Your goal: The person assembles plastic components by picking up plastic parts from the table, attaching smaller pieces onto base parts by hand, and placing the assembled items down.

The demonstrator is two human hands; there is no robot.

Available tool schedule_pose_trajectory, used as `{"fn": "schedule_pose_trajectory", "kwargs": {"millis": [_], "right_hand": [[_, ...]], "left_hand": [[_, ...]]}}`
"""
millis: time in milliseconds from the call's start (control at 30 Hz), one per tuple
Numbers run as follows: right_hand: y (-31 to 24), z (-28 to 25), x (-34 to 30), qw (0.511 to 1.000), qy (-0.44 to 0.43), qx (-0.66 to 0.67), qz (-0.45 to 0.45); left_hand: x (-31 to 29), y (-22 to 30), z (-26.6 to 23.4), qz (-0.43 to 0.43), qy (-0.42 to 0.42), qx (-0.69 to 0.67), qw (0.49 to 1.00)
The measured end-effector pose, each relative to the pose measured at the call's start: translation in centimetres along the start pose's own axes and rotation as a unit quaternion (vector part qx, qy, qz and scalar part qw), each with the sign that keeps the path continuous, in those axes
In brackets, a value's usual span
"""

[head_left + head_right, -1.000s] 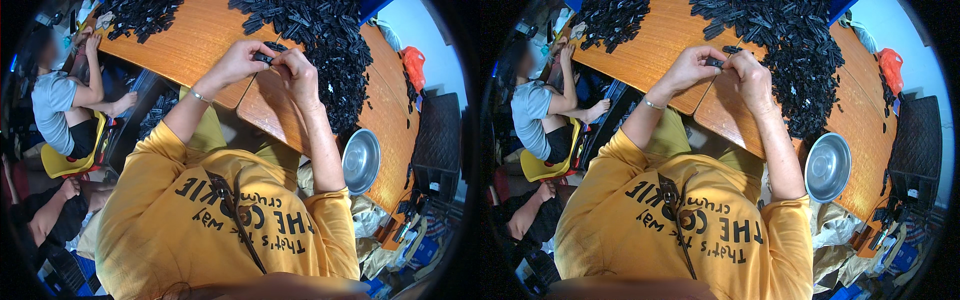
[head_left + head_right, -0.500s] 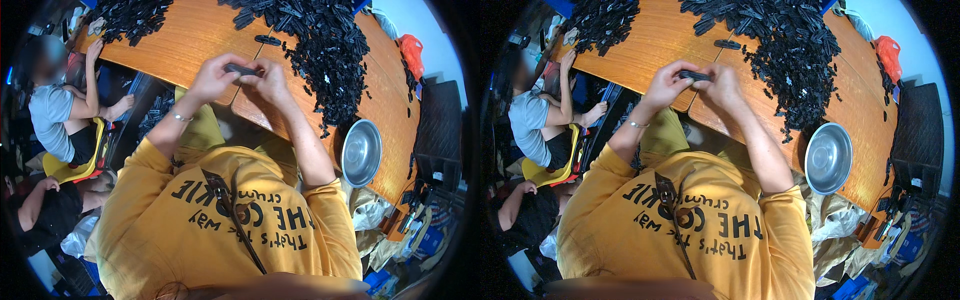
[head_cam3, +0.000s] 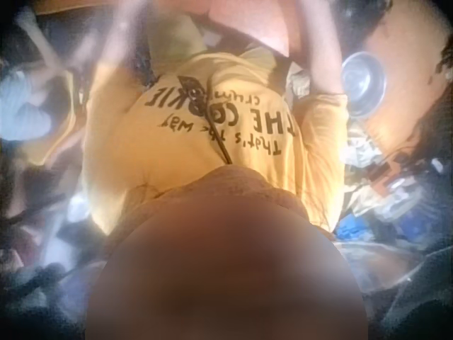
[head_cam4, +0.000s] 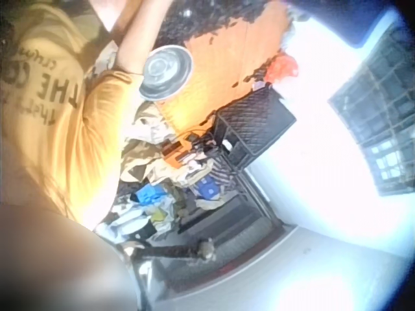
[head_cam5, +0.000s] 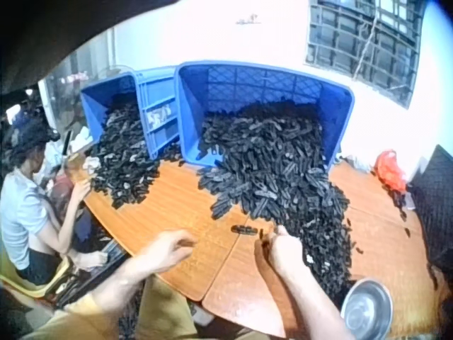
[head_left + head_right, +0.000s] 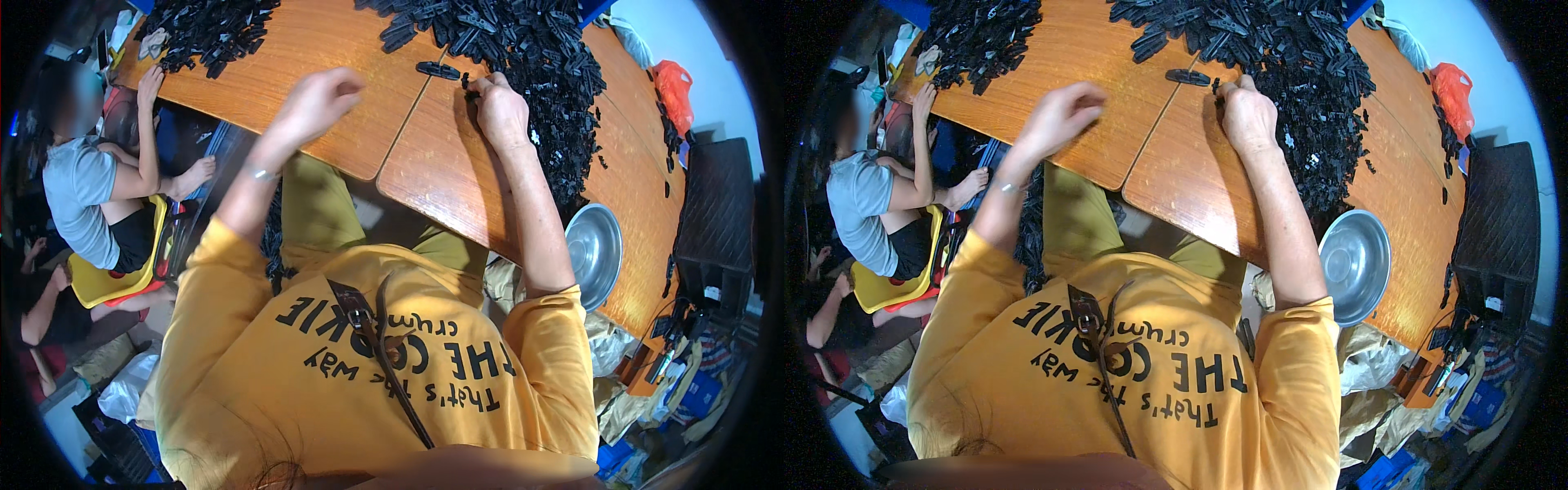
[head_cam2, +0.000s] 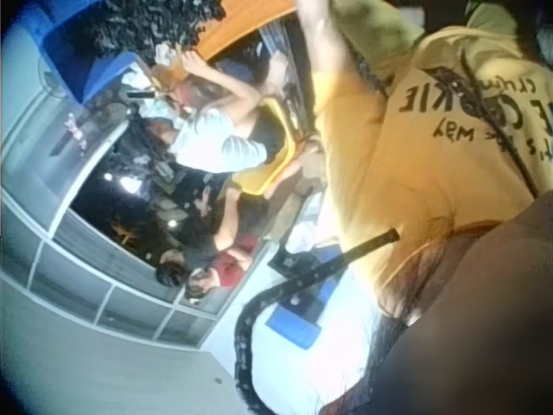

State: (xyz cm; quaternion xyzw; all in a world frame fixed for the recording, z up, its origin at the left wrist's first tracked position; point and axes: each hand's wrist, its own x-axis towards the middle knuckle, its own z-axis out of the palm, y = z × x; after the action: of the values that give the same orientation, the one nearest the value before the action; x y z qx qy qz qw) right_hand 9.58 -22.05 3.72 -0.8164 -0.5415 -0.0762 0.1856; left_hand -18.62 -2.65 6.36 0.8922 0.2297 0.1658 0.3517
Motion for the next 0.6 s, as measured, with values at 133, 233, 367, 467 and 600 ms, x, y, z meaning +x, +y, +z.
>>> {"fn": "schedule_pose_trajectory", "kwargs": {"millis": [133, 233, 367, 467, 600], "right_hand": [[-0.1, 0.6, 1.1, 0.996, -0.07, -0.056, -0.018], [-1.7, 0.4, 1.3, 0.995, -0.09, -0.046, -0.026], [-1.9, 1.0, 1.0, 0.998, -0.05, 0.028, -0.022], [-1.9, 0.9, 0.4, 0.99, -0.009, 0.141, -0.003], [-2.6, 0.9, -0.1, 0.967, 0.064, 0.247, 0.01]], "left_hand": [[7.7, 0.7, 6.7, 0.073, 0.076, 0.083, 0.991], [10.3, 1.4, 9.6, 0.08, 0.123, 0.152, 0.977], [11.0, 1.3, 10.8, 0.1, 0.115, 0.141, 0.978], [10.1, 1.2, 10.6, 0.102, 0.129, 0.102, 0.981], [8.4, 1.3, 9.3, 0.087, 0.111, 0.003, 0.99]]}}
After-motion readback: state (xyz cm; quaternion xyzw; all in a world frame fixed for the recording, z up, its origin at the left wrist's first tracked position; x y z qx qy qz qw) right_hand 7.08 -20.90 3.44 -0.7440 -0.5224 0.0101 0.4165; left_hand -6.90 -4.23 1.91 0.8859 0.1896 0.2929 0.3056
